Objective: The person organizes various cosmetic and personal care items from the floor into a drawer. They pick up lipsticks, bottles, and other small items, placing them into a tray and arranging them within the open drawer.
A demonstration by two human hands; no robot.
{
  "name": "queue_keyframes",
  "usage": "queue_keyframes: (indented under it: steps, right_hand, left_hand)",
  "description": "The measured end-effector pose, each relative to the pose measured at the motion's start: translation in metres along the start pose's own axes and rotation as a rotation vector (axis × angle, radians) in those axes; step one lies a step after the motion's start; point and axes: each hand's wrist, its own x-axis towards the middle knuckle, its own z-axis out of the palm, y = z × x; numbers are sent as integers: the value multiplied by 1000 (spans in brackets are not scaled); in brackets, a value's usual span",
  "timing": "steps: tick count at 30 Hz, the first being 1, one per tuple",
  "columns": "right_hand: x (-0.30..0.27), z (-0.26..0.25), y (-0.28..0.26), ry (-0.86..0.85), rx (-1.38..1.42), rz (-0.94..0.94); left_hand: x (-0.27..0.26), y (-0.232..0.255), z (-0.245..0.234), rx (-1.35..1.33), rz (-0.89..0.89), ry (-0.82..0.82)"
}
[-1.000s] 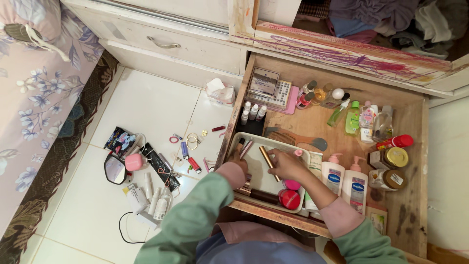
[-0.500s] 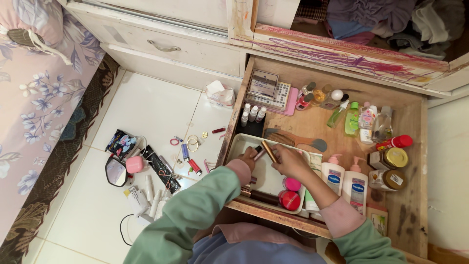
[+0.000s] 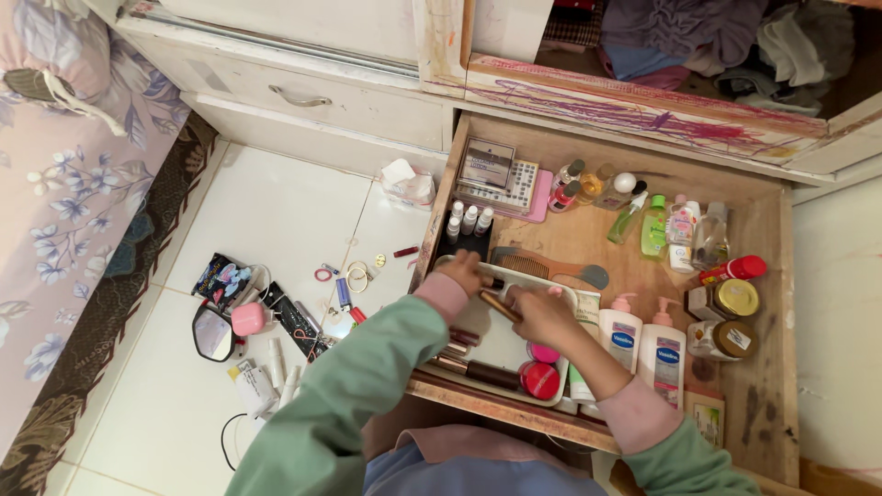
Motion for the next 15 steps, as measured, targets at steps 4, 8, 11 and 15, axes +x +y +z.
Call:
queue_keyframes:
  steps: [4, 8, 11, 15]
  right_hand:
    - [6, 20, -11, 239, 47, -302]
    - [10, 33, -26, 554, -25, -417]
    - [13, 29, -19, 396, -102, -191]
    - [22, 35, -7, 302, 72, -108]
  left_hand:
    - [-33, 14, -99, -11, 25, 174]
    - [-67, 37, -162, -226, 10, 338]
    - [-88, 45, -186, -309, -61, 370]
    - [-112, 47, -206, -367, -205, 398]
